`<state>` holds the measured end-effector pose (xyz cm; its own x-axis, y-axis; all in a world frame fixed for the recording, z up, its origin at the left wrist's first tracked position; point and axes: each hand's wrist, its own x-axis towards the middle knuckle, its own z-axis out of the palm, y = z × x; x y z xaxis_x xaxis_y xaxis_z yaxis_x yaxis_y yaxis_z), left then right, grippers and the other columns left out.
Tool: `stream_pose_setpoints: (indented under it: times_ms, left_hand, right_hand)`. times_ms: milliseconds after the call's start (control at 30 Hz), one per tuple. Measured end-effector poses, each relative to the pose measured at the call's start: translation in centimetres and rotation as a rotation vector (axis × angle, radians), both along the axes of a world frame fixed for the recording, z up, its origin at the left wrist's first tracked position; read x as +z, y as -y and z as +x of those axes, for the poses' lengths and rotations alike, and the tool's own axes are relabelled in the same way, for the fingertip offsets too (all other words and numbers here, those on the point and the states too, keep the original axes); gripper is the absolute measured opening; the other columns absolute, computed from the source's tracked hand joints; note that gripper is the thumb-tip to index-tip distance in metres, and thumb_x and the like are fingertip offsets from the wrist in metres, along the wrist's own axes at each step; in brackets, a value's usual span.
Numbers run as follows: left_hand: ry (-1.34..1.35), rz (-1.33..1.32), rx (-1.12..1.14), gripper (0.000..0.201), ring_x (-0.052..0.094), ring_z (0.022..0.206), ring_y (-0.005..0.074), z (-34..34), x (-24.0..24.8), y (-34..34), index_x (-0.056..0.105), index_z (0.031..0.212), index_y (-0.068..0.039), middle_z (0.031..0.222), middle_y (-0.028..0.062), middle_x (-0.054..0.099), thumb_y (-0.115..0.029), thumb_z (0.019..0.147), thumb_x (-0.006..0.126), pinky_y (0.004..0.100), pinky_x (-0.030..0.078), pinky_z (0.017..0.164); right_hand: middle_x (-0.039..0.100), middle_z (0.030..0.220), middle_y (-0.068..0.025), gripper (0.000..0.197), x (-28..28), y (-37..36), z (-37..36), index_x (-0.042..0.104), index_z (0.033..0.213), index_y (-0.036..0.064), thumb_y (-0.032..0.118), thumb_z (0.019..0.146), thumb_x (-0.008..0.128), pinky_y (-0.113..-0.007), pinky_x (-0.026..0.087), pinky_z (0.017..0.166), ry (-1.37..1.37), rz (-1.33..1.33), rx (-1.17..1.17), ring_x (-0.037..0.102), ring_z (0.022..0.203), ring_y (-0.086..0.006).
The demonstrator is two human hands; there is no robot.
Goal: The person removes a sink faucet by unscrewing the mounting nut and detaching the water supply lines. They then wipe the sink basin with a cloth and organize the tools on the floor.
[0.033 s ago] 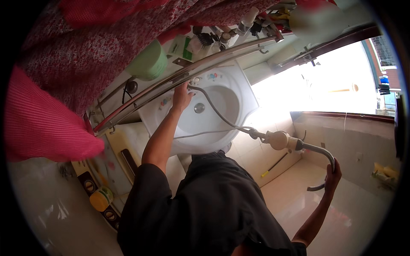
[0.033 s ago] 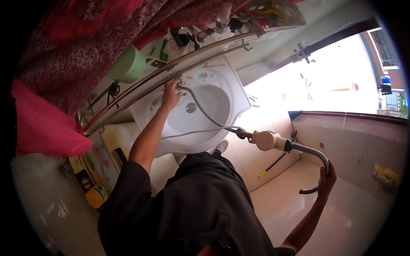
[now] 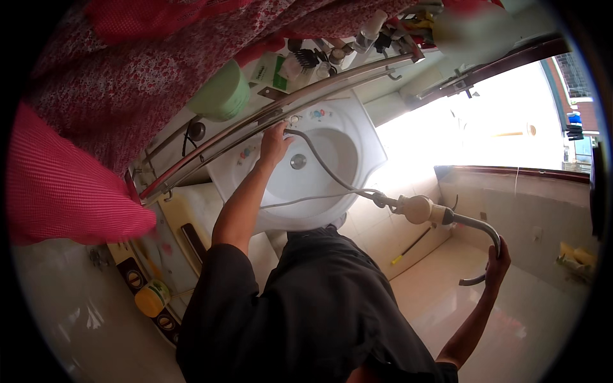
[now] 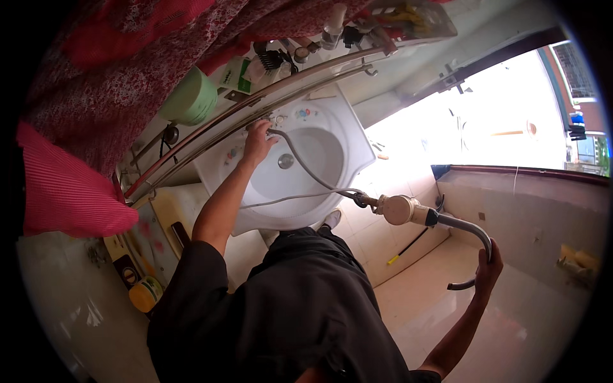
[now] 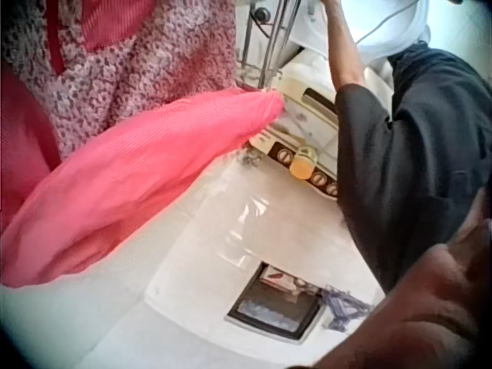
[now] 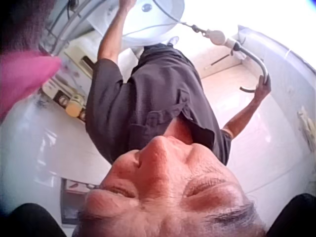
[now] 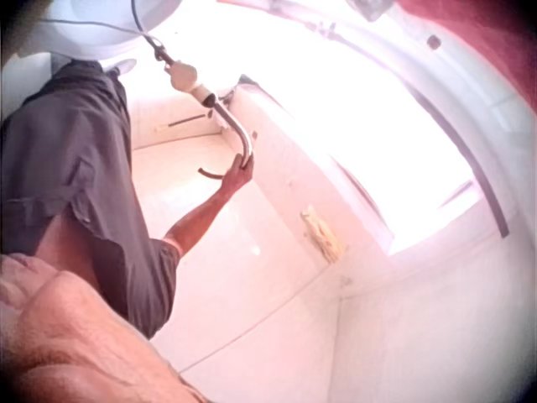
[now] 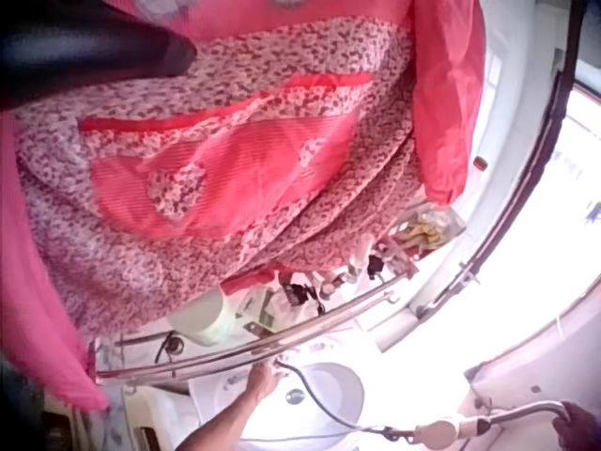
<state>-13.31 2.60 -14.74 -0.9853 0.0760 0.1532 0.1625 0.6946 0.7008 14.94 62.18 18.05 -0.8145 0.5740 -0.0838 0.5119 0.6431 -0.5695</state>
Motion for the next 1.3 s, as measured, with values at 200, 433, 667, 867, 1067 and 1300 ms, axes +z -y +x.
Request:
stream_pose_setpoints:
  times_ms: [200, 433, 667, 867, 1067, 1300]
  left_hand:
    - [-0.020, -0.321, -0.120, 0.017, 0.060, 0.106, 0.0362, -1.7, -4.3, 0.3, 0.065, 0.099, -0.005, 0.107, 0.0124, 0.065, -0.017, 0.088, 0.071, 0.0450, 0.050, 0.092]
    - [-0.203, -0.288, 0.060, 0.025, 0.066, 0.086, 0.0406, -4.8, -4.3, 0.4, 0.066, 0.092, 0.001, 0.087, 0.0207, 0.069, -0.024, 0.094, 0.067, 0.0492, 0.051, 0.080]
    - [0.115, 0.005, 0.123, 0.033, 0.068, 0.078, 0.0350, -7.1, -3.6, 1.2, 0.067, 0.080, -0.001, 0.079, 0.0150, 0.071, -0.028, 0.097, 0.062, 0.0460, 0.051, 0.076]
    - [0.165, -0.062, 0.035, 0.035, 0.069, 0.075, 0.0349, -8.2, -2.3, 0.8, 0.068, 0.079, -0.002, 0.076, 0.0150, 0.071, -0.031, 0.097, 0.062, 0.0467, 0.052, 0.071]
    - [0.249, -0.054, 0.006, 0.035, 0.070, 0.076, 0.0357, -7.8, -1.7, 1.2, 0.071, 0.079, -0.003, 0.077, 0.0150, 0.073, -0.032, 0.096, 0.063, 0.0461, 0.052, 0.071]
    - [0.257, -0.139, 0.056, 0.038, 0.071, 0.079, 0.0357, -8.4, -2.2, 0.5, 0.072, 0.080, -0.001, 0.078, 0.0163, 0.073, -0.035, 0.095, 0.062, 0.0469, 0.053, 0.076]
  right_hand:
    - [0.050, 0.074, 0.0064, 0.037, -1.6, 0.4, 1.1, 0.062, 0.132, 0.0012, 0.009, 0.096, 0.064, -0.021, 0.029, 0.046, -0.042, -0.103, -0.003, 0.036, 0.053, -0.0009]
    - [0.049, 0.068, 0.0060, 0.032, -2.3, 4.1, -2.2, 0.062, 0.130, 0.0026, 0.012, 0.100, 0.062, -0.021, 0.031, 0.039, 0.030, -0.247, -0.064, 0.039, 0.046, -0.0004]
    - [0.046, 0.064, 0.0077, 0.034, -2.8, 7.2, -8.9, 0.062, 0.132, 0.0054, 0.019, 0.101, 0.063, -0.020, 0.030, 0.038, 0.004, -0.140, -0.077, 0.036, 0.044, -0.0001]
    - [0.049, 0.070, 0.0076, 0.032, -4.9, 5.6, -8.5, 0.063, 0.130, 0.0064, 0.020, 0.101, 0.063, -0.020, 0.031, 0.038, 0.008, -0.222, 0.007, 0.038, 0.045, 0.0003]
    - [0.043, 0.069, 0.0082, 0.030, -9.7, 5.6, -6.3, 0.065, 0.128, 0.0062, 0.018, 0.100, 0.064, -0.021, 0.031, 0.039, -0.014, -0.310, -0.067, 0.037, 0.048, -0.0011]
    - [0.043, 0.069, 0.0083, 0.027, -10.2, 6.8, -6.2, 0.067, 0.124, 0.0081, 0.019, 0.100, 0.064, -0.021, 0.031, 0.039, 0.000, -0.298, -0.078, 0.037, 0.047, -0.0019]
